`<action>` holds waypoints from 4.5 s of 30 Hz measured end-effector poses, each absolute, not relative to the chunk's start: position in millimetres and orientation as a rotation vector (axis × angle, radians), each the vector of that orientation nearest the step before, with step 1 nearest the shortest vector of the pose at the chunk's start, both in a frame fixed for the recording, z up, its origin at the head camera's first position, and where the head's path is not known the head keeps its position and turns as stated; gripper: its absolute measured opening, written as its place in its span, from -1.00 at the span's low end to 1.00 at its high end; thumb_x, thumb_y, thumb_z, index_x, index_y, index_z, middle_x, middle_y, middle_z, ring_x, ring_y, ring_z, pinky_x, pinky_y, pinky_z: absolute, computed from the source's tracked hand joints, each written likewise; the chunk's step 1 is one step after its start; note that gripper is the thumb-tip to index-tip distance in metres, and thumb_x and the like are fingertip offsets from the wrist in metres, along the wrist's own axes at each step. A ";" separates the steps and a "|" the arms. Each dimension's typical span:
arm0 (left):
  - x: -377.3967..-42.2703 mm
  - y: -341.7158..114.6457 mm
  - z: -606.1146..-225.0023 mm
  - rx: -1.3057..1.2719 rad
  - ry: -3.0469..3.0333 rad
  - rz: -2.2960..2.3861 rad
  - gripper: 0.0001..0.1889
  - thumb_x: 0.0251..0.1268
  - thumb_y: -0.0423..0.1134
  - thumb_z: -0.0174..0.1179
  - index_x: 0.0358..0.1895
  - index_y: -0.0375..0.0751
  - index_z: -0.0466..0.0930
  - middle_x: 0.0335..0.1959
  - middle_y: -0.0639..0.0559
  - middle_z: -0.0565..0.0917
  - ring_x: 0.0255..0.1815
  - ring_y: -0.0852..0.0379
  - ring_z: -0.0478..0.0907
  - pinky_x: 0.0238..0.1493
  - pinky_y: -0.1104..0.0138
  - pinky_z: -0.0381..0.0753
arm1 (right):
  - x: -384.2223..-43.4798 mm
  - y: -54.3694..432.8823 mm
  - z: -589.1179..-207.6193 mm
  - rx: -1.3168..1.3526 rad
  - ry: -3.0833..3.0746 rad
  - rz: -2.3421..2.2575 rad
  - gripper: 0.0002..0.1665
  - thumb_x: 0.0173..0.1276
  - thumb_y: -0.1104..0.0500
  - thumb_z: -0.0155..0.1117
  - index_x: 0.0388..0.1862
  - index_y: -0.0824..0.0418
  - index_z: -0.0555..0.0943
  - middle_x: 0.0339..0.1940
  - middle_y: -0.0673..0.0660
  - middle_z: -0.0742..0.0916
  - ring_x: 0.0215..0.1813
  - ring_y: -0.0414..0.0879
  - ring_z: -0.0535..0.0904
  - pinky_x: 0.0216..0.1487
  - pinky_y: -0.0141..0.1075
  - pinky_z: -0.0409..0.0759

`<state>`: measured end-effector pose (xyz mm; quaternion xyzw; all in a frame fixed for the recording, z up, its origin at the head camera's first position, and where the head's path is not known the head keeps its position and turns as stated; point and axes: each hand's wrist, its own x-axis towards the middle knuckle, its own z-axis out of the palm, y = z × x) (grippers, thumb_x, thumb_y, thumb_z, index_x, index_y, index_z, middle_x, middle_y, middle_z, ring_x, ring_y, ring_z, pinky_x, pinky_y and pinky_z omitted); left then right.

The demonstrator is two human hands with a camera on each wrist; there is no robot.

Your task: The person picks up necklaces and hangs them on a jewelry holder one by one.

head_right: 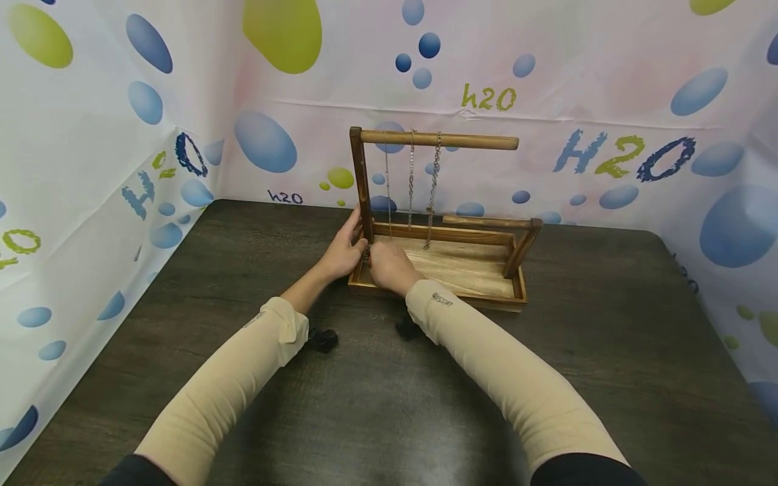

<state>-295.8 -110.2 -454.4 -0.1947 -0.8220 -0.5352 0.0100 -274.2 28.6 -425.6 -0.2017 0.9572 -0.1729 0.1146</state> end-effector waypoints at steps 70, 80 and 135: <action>-292.9 -104.0 -449.0 -0.629 -2.601 -1.642 -0.18 0.48 -0.60 -0.19 0.66 -0.03 -0.29 0.63 -0.18 -0.09 0.57 -0.17 0.04 0.46 0.09 0.19 | -300.7 59.1 -427.3 -0.979 2.664 -0.048 -0.55 0.57 0.11 -0.05 0.20 0.39 0.56 0.07 0.32 0.68 0.01 0.19 0.64 0.02 0.04 0.58; -291.4 -103.3 -450.5 -0.633 -2.595 -1.643 -0.17 0.48 -0.59 -0.18 0.67 -0.01 -0.29 0.63 -0.18 -0.08 0.56 -0.19 0.06 0.44 0.06 0.21 | -289.6 63.8 -416.2 -0.973 2.579 -0.314 -0.72 0.58 0.21 -0.10 -0.35 0.19 0.49 -0.52 0.06 0.53 -0.47 -0.07 0.45 -0.25 -0.11 0.46; -288.5 -106.8 -453.2 -0.575 -2.620 -1.580 -0.17 0.46 -0.58 -0.16 0.67 -0.05 -0.29 0.58 -0.27 0.03 0.55 -0.19 0.08 0.48 0.04 0.12 | -265.2 63.3 -314.2 -0.513 2.246 -1.967 -0.70 0.65 0.19 -0.10 -0.14 0.36 0.53 -0.26 0.17 0.69 -0.11 0.13 0.66 0.05 -0.11 0.61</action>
